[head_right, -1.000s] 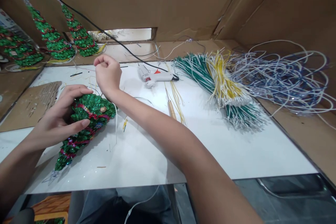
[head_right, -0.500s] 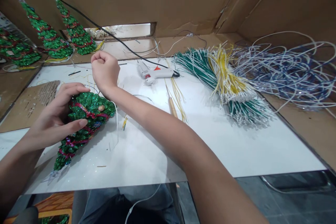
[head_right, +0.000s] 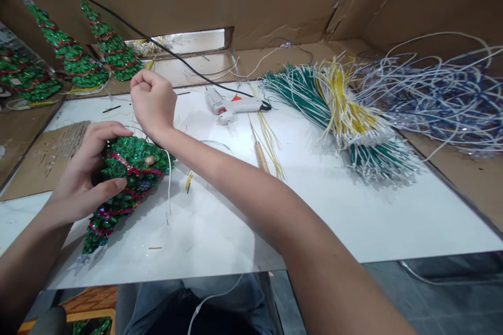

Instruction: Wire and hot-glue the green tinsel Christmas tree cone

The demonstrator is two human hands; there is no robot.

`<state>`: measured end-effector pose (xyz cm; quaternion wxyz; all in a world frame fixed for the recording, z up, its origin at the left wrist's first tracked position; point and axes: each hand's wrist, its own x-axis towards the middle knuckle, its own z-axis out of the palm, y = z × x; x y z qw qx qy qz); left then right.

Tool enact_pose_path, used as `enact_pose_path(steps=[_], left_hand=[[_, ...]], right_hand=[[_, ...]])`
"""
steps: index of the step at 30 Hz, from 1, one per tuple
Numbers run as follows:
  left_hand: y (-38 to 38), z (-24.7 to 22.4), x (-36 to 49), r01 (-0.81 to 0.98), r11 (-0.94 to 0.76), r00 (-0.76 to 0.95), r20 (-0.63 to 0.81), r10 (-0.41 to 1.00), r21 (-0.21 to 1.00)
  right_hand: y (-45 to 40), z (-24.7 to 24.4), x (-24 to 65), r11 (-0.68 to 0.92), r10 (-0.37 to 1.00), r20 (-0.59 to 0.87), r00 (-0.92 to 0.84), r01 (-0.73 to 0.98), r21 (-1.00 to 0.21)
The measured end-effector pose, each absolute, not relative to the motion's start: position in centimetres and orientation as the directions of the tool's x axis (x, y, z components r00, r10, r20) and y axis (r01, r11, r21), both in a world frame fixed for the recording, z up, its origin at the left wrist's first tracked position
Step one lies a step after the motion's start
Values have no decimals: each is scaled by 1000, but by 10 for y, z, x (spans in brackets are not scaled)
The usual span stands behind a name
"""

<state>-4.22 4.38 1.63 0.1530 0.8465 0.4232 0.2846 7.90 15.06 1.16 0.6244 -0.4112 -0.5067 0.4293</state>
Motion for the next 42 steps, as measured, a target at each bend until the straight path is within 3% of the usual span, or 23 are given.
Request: enact_pose_path(steps=[10, 20, 34, 42], left_hand=[[43, 16, -38, 637, -558, 430, 355, 830, 532], [43, 17, -36, 548, -593, 443, 397, 804, 590], [43, 16, -37, 588, -608, 456, 401, 794, 534], [39, 16, -34, 597, -608, 446, 414, 794, 523]], right_hand=[[151, 13, 80, 258, 962, 244, 127, -113, -960], [155, 10, 78, 321, 935, 305, 181, -66, -945], [157, 11, 79, 292, 944, 274, 184, -79, -953], [165, 9, 78, 180, 983, 185, -6, -210, -961]])
